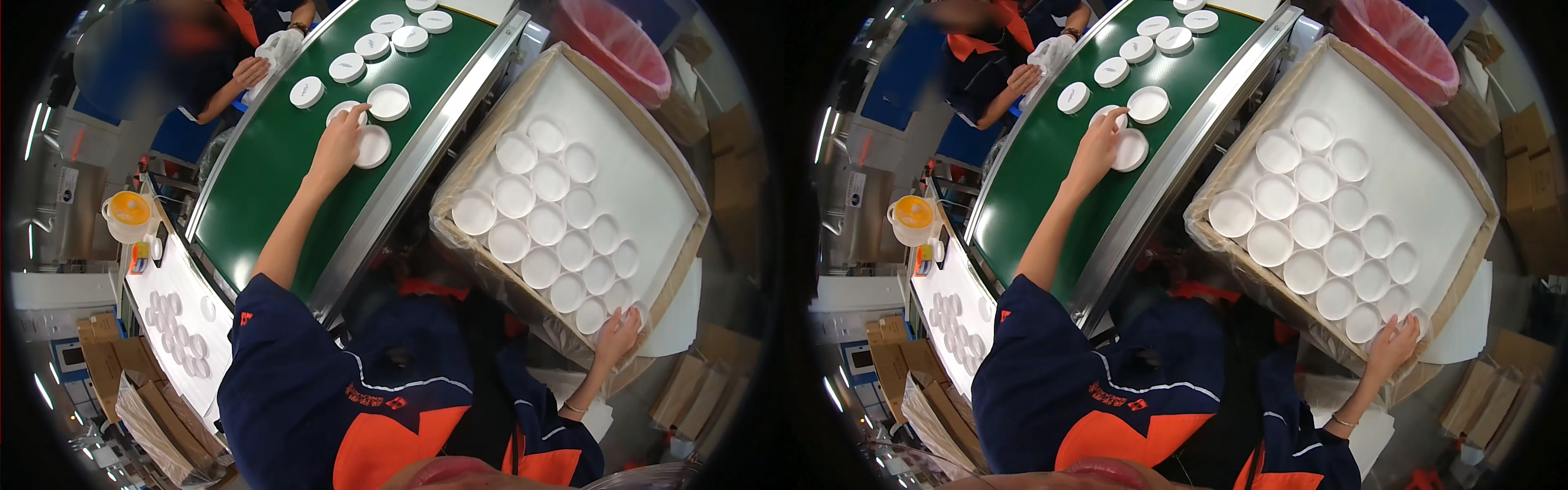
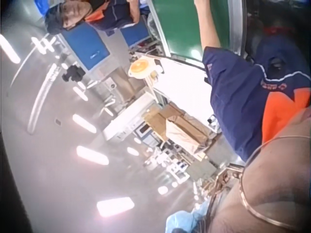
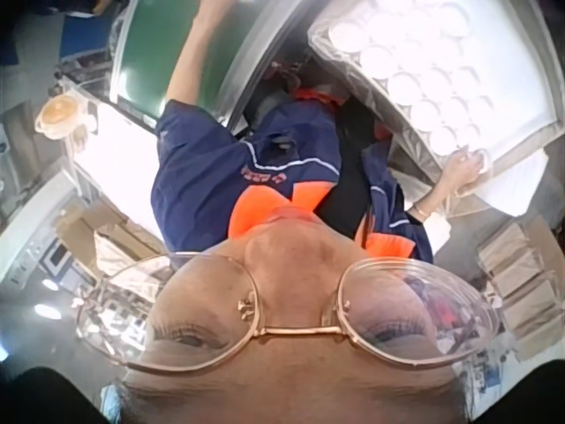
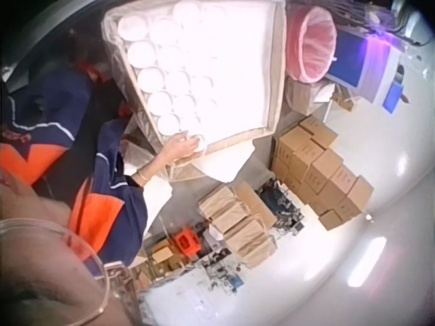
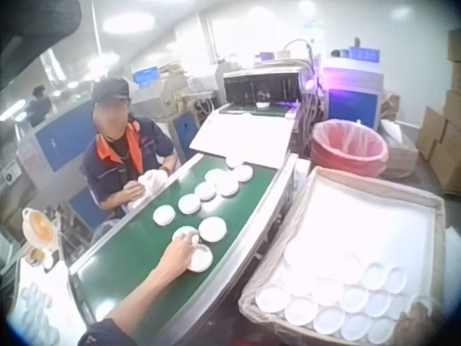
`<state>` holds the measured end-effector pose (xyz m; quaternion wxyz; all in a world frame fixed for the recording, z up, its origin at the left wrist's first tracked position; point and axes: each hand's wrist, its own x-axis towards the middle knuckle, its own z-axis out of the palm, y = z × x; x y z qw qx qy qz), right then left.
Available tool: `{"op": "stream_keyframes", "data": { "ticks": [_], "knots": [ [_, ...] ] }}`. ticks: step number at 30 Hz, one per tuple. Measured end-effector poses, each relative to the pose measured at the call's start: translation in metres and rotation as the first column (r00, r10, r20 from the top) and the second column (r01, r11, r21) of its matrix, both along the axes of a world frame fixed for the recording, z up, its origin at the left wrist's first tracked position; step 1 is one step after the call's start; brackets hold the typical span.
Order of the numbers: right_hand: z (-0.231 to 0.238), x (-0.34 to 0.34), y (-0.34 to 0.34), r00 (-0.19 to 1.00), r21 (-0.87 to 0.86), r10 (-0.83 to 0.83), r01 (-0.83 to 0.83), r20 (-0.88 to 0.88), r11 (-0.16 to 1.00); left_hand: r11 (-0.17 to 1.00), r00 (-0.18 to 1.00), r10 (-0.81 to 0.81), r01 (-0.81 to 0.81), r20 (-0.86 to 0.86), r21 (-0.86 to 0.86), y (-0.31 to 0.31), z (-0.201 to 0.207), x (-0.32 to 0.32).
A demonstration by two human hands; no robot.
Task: Picking up plastic lids from a conveyor belt and arranging them in a cardboard box.
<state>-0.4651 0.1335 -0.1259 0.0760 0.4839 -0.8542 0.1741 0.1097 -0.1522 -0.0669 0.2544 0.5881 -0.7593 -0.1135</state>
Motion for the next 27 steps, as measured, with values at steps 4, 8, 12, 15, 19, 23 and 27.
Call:
{"op": "stream_keyframes", "data": {
  "ticks": [4, 8, 12, 15, 19, 23, 27],
  "knots": [
    [-0.010, -0.010, 0.003, 1.000, -0.022, 0.008, -0.008, 0.007, 1.000, 1.000, 0.981, -0.005, 0.005, 0.192, 0.000, -0.018, -0.006, -0.008],
    [-0.007, -0.003, 0.001, 1.000, -0.018, -0.004, 0.005, 0.027, 1.000, 0.998, 0.964, -0.006, -0.012, 0.265, 0.065, -0.014, 0.008, -0.009],
    [-0.012, -0.006, 0.002, 1.000, -0.003, -0.023, 0.023, 0.007, 1.000, 0.996, 0.998, -0.004, 0.009, -0.060, 0.084, -0.015, 0.026, -0.002],
    [-0.008, -0.003, 0.003, 1.000, -0.035, 0.006, -0.005, 0.012, 0.999, 0.966, 0.540, 0.045, 0.190, -0.840, 0.174, 0.011, 0.055, -0.026],
    [-0.009, -0.006, 0.001, 1.000, -0.021, -0.004, 0.004, 0.000, 1.000, 0.691, -0.357, 0.356, 0.722, -0.864, -0.014, 0.051, 0.055, -0.054],
    [-0.015, -0.009, 0.002, 1.000, -0.026, -0.012, 0.012, 0.011, 1.000, 0.571, -0.413, 0.490, 0.818, -0.768, -0.076, 0.079, 0.084, -0.106],
    [-0.010, -0.003, 0.000, 0.999, -0.025, -0.028, 0.029, 0.030, 0.999, 0.503, -0.471, 0.574, 0.848, -0.670, -0.165, 0.088, 0.086, -0.128]
  ]
}}
